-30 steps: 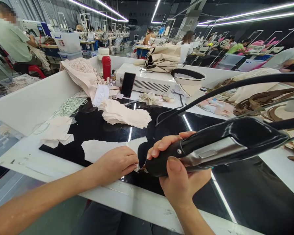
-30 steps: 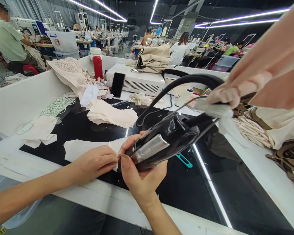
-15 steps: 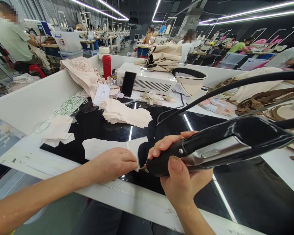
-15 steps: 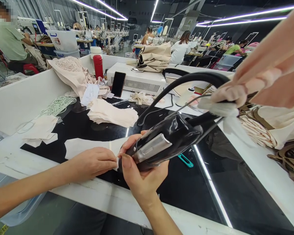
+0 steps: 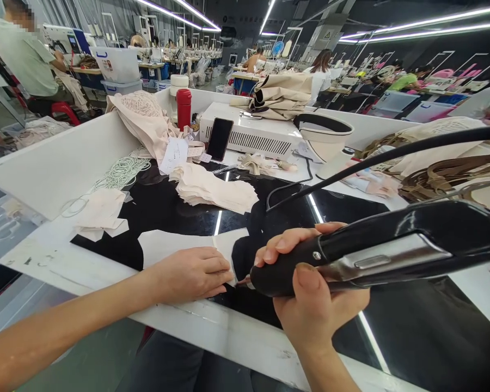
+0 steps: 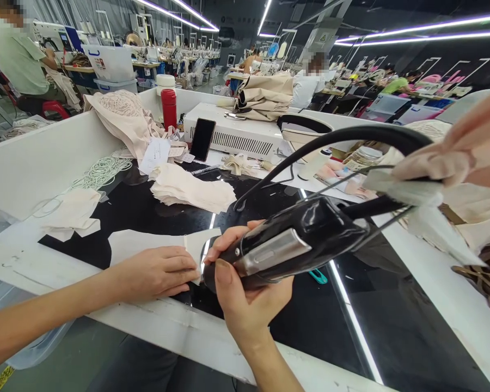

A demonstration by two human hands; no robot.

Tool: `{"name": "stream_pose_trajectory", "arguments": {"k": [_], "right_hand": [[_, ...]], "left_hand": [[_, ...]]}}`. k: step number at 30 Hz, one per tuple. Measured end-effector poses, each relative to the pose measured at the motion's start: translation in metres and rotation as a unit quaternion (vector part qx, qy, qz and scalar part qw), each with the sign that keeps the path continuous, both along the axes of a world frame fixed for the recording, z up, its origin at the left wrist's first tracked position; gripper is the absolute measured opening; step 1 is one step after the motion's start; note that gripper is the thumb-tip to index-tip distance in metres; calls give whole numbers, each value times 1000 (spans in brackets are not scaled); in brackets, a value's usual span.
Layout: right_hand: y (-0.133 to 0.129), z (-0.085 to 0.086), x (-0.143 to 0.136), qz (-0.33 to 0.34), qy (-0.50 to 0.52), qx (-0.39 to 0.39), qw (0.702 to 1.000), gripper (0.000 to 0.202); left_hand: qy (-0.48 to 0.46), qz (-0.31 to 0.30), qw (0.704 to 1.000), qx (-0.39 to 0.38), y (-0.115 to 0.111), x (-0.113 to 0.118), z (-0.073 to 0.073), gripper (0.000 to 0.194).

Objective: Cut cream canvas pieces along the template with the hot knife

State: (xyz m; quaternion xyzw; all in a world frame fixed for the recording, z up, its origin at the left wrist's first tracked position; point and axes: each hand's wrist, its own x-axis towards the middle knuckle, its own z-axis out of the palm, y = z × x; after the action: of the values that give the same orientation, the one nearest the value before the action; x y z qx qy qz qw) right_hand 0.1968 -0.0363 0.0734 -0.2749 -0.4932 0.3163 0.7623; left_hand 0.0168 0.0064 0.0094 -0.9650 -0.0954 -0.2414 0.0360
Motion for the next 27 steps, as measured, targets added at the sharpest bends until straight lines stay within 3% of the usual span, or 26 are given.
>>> {"name": "stream_pose_trajectory", "arguments": {"k": [17, 27], "right_hand": [[-1, 2, 0, -17, -2, -14, 1000, 40], [0, 1, -1, -26, -7, -12, 1000, 40]], "left_hand": [[28, 13, 998, 53, -2, -1, -3, 22], [-17, 9, 999, 43, -2, 0, -3, 21]]}}
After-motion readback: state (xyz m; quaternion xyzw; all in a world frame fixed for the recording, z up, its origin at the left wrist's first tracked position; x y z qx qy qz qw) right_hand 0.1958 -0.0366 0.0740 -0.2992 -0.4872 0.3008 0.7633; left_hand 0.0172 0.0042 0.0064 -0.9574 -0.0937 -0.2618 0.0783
